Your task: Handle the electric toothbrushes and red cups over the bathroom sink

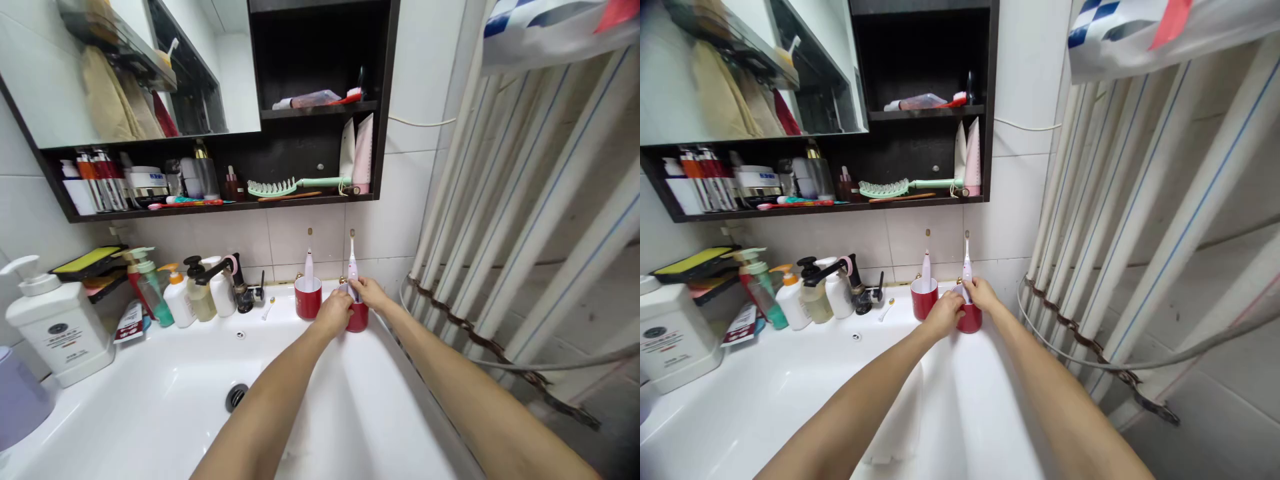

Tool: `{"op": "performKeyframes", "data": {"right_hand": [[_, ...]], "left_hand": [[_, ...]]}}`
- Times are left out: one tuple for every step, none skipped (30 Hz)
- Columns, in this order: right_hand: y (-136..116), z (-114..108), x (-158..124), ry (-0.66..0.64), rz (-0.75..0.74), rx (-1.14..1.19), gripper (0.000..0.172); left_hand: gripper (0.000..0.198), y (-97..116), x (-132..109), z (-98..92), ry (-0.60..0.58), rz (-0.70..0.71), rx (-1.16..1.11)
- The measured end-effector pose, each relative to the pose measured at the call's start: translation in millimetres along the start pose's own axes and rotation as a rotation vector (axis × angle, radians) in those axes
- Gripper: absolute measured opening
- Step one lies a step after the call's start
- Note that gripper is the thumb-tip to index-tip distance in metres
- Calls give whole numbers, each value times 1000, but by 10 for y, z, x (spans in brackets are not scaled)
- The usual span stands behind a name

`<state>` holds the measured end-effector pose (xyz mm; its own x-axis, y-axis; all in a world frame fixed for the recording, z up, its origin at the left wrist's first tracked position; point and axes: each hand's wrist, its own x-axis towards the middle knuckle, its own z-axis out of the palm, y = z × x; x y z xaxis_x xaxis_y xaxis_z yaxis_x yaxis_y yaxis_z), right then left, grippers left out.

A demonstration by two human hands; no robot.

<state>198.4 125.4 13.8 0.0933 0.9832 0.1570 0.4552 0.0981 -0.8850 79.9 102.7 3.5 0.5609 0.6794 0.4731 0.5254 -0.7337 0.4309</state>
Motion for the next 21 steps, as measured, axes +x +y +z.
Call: {"op": "performKeyframes", "data": {"right_hand": [[10,-6,36,-12,-4,7,26],[18,-9,64,-22,-8,14,26],[24,-12,83,-27,-12,20,26],[27,-15,91,-25,-18,26,26],[27,-21,89,-13,-26,30,25],[23,-30,75,13,-35,34,25],[14,-42,48,56,-46,36,25],[-1,-55,9,116,-57,37,25],[-23,-66,-42,189,-70,35,26],[-51,-70,-104,266,-84,32,28],[-85,-63,-176,337,-101,27,30],[-124,-39,-256,393,-122,23,32],[-166,4,-338,428,-147,21,33],[-206,66,-421,440,-176,21,34],[-244,145,-500,433,-205,21,33],[-276,238,-571,411,-233,23,32],[-300,340,-633,379,-256,23,31],[-315,445,-684,342,-270,23,30],[-322,549,-726,304,-276,23,30],[-319,648,-758,270,-272,22,31],[-308,739,-784,242,-260,21,34]], "left_hand": [[13,-8,17,-3,-17,2,34],[15,-18,24,-16,-21,8,65],[19,-35,22,-39,-7,14,94],[24,-60,11,-73,25,12,124],[28,-94,-6,-118,73,-4,161],[32,-137,-27,-172,134,-43,197],[35,-188,-49,-230,198,-106,225],[36,-243,-70,-289,254,-184,247],[35,-300,-87,-345,291,-267,254],[33,-354,-101,-392,300,-349,240],[30,-402,-112,-430,288,-420,207],[25,-443,-121,-457,263,-475,159],[19,-472,-132,-475,238,-511,107],[13,-491,-148,-485,222,-531,59],[8,-499,-172,-492,219,-532,23],[6,-496,-209,-496,229,-523,1],[5,-484,-261,-500,245,-511,-8],[4,-464,-328,-504,260,-499,-12],[4,-438,-411,-508,271,-484,-13],[5,-409,-508,-511,279,-470,-14],[6,-379,-617,-510,284,-459,-16]]}}
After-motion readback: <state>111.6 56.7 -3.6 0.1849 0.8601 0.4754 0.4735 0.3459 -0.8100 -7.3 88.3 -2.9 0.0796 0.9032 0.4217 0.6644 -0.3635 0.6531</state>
